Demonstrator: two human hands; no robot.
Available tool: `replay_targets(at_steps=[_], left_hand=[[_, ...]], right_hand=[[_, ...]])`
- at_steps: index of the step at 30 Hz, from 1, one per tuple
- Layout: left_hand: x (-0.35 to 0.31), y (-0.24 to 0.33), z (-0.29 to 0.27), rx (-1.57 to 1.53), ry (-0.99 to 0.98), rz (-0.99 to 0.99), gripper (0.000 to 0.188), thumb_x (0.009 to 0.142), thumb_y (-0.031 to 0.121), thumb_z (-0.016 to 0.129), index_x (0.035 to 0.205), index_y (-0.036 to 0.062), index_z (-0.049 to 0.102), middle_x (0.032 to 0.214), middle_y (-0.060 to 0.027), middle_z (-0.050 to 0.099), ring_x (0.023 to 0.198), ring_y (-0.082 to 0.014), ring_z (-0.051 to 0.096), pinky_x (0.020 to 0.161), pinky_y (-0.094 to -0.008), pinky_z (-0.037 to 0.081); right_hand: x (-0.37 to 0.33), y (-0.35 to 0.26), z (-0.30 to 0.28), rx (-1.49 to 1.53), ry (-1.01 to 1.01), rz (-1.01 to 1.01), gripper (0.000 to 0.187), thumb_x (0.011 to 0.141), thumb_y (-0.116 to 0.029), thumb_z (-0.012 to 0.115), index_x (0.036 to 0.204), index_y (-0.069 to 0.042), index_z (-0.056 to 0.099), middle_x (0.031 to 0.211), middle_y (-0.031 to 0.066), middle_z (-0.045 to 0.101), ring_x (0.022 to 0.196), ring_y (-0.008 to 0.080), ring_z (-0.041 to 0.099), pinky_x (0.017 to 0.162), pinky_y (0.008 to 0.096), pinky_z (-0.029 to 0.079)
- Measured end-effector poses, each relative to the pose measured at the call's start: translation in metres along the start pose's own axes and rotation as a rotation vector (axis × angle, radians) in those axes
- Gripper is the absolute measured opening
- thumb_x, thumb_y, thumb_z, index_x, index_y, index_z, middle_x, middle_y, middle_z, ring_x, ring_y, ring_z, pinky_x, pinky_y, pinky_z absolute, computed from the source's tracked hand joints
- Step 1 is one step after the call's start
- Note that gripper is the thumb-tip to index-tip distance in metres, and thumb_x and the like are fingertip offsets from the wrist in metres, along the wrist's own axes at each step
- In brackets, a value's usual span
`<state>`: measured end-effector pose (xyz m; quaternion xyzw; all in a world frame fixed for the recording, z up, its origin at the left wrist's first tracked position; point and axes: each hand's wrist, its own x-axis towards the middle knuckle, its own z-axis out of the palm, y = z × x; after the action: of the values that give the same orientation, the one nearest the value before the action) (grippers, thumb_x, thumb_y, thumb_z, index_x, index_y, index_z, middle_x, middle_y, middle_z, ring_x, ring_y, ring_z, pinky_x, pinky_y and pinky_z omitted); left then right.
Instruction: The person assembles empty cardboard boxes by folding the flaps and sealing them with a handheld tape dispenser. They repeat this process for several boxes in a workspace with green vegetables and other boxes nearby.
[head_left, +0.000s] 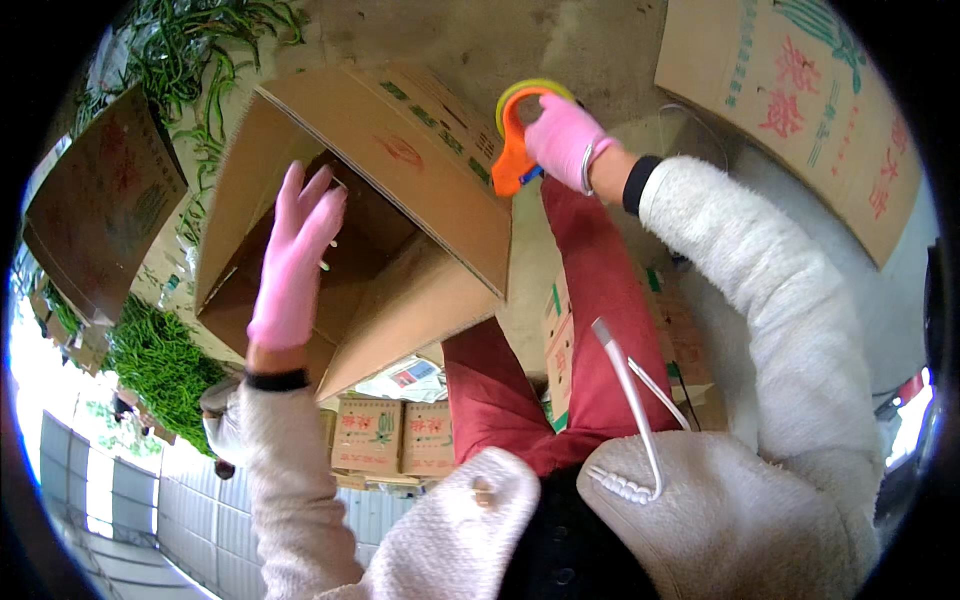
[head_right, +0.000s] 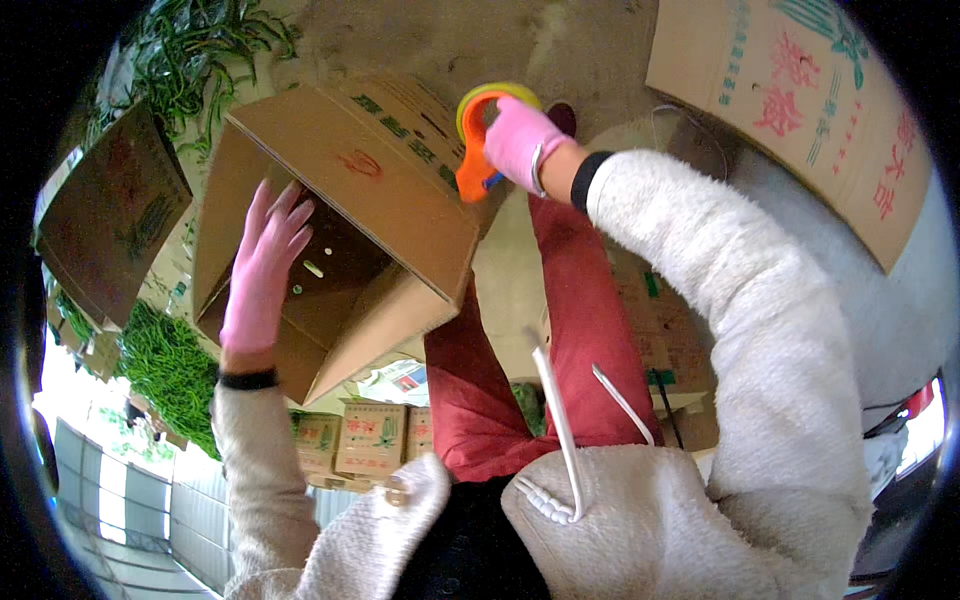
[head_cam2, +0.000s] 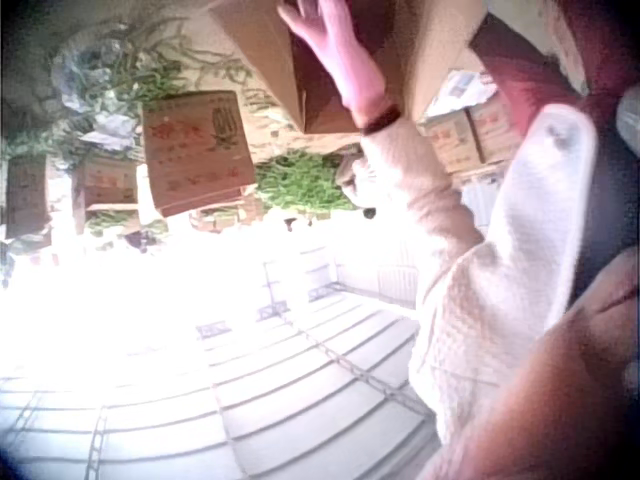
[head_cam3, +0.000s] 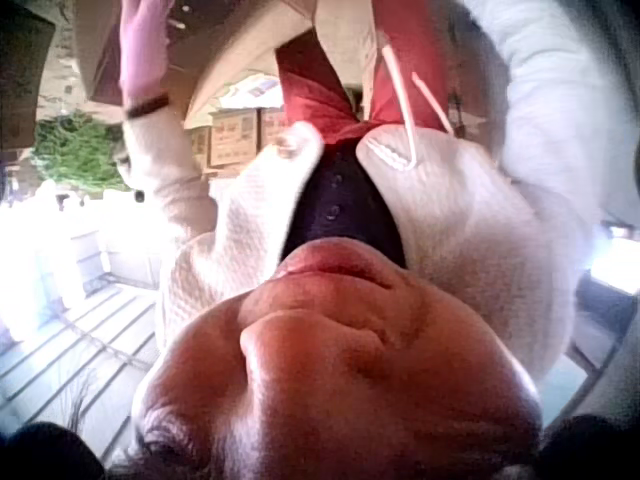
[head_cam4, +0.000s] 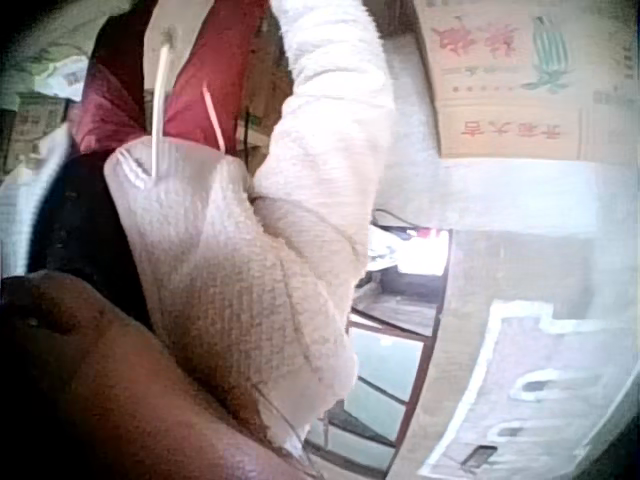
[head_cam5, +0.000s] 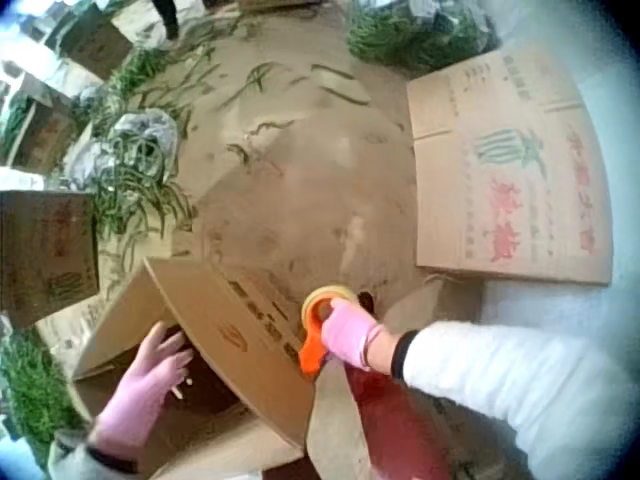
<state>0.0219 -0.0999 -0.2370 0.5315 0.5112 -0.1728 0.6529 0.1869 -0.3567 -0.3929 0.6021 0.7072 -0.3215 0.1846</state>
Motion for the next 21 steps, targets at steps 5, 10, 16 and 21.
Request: replay_targets(at_steps=[5, 10, 16, 21], left_hand=[[0.062, -0.017, 0.092, -0.221, 0.279, 0.094, 0.044, 0.087, 0.016, 0.077, 0.125, 0.0012, 0.06, 0.11, -0.0051, 0.07, 0.098, -0.0186, 0.064, 0.091, -0.0309, 0.049], [0.063, -0.035, 0.104, -0.086, 0.512, 0.005, 0.028, 0.082, -0.001, 0.059, 0.109, -0.0076, 0.062, 0.096, -0.0159, 0.072, 0.085, -0.0259, 0.07, 0.079, -0.0354, 0.054], [0.074, -0.067, 0.094, 0.154, 0.506, 0.096, 0.03, 0.084, 0.007, 0.061, 0.111, -0.0061, 0.061, 0.099, -0.0259, 0.071, 0.093, -0.0409, 0.07, 0.084, -0.0439, 0.055], [0.054, -0.045, 0.092, 0.234, 0.51, 0.016, 0.03, 0.085, 0.015, 0.064, 0.108, -0.0042, 0.061, 0.093, -0.0272, 0.068, 0.088, -0.0456, 0.067, 0.08, -0.049, 0.055]], right_hand=[[0.013, -0.016, 0.03, -0.028, -0.039, -0.214, 0.014, 0.084, -0.017, 0.063, 0.084, -0.017, 0.077, 0.081, -0.0004, 0.071, 0.084, 0.018, 0.067, 0.087, 0.0314, 0.039], [0.025, 0.0, 0.034, -0.149, -0.059, -0.296, 0.014, 0.086, -0.021, 0.065, 0.089, -0.021, 0.079, 0.086, -0.0041, 0.072, 0.089, 0.0169, 0.067, 0.089, 0.0307, 0.038], [0.082, 0.023, 0.004, -0.186, -0.051, -0.491, 0.013, 0.084, -0.018, 0.063, 0.083, -0.019, 0.076, 0.083, -0.0025, 0.072, 0.086, 0.0162, 0.067, 0.089, 0.0311, 0.039], [0.153, 0.082, -0.092, -0.439, -0.009, -0.45, 0.008, 0.079, -0.014, 0.066, 0.078, -0.017, 0.073, 0.072, 0.0025, 0.07, 0.078, 0.0196, 0.067, 0.085, 0.0307, 0.044]])
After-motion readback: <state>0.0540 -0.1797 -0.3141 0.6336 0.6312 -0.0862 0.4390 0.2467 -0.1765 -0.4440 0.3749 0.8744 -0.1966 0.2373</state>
